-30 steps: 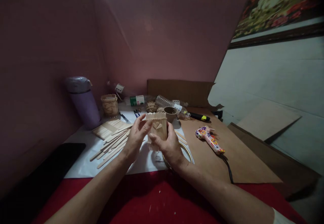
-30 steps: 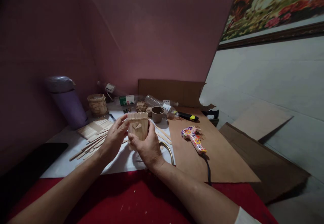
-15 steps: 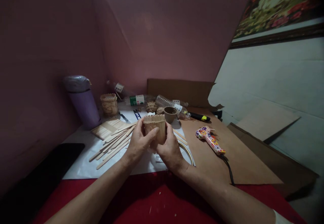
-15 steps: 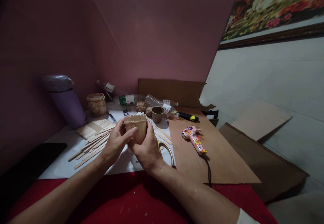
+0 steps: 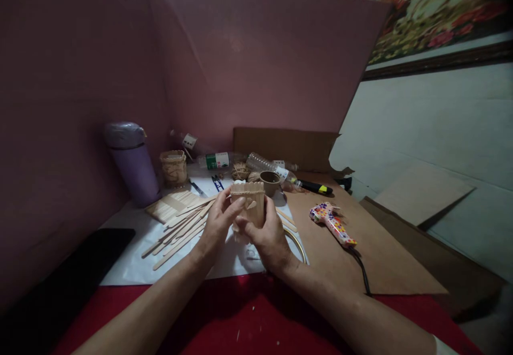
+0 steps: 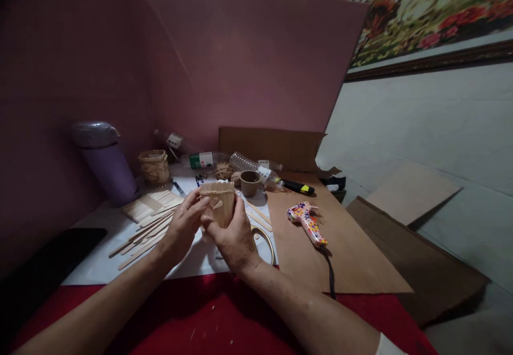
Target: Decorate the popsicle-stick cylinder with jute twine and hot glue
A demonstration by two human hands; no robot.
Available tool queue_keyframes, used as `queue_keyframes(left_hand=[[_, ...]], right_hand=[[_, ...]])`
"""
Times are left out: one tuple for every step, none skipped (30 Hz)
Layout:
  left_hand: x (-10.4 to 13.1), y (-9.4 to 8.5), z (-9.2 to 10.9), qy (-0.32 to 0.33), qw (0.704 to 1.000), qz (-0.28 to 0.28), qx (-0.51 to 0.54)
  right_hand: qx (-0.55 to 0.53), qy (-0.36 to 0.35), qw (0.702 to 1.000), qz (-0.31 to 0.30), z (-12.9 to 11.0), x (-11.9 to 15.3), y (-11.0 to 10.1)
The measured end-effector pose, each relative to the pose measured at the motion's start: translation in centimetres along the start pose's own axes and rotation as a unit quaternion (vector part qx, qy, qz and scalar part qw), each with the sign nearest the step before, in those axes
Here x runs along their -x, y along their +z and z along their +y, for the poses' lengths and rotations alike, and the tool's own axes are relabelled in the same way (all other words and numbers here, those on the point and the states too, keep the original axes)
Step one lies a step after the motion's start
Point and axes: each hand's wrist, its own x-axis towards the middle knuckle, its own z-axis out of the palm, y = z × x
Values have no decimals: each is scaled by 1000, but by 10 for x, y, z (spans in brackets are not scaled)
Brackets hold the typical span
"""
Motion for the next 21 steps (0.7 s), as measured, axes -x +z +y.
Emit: queue_keyframes(left_hand=[[0,0,0,-4,1000,1,8],[0,0,0,-5,1000,2,14],[0,-1,-1,-4,1000,3,16],[0,-1,-1,-4,1000,5,16],[0,-1,-1,-3,1000,7,15],[0,-1,-2,-3,1000,8,14],[-1,-1,-2,-4,1000,8,13],[-1,-1,-2,-5,1000,10,12],[-1,0,-2,-6,1000,11,9],[-1,0,-2,-6,1000,15,6],[-1,0,-2,-6,1000,20,2],[-1,0,-3,-6,1000,24,-2],[-1,0,-3,-8,1000,25,-7],[-2,-1,-3,-10,1000,25,-12],[-2,-1,-4,-10,999,26,-17],[-2,-2,-4,-10,999,26,-22],[-3,-2,-4,-9,999,25,-27],[-3,-3,-4,-7,999,25,-32],[-3,-3,-4,-7,999,26,-35],[-3,-3,-3,-8,999,25,-36],[-3,-3,-3,-11,999,25,-35]], right_hand=[[-8,1,1000,-3,0,0,0],[-14,2,1000,-6,0,-1,-1],[-16,4,1000,-9,0,-1,-1],[-16,6,1000,-10,0,-1,-1],[-16,7,1000,-10,1,-1,-1],[-14,7,1000,-11,1,-1,-1],[-14,6,1000,-12,1,-1,-1],[-15,4,1000,-14,2,-1,-1],[-16,2,1000,-15,2,-1,-1],[-16,1,1000,-17,2,-1,-1],[-15,2,1000,-18,2,-1,-1],[-12,2,1000,-17,2,-1,-1],[-9,2,1000,-15,2,-1,-1],[-5,2,1000,-14,2,-1,0],[-1,1,1000,-14,2,-1,0],[1,1,1000,-16,3,-1,0],[2,1,1000,-17,3,-1,0],[3,1,1000,-19,3,-1,0],[5,2,1000,-20,2,-1,0],[8,2,1000,-21,2,-1,-1],[12,3,1000,-23,1,0,-1]])
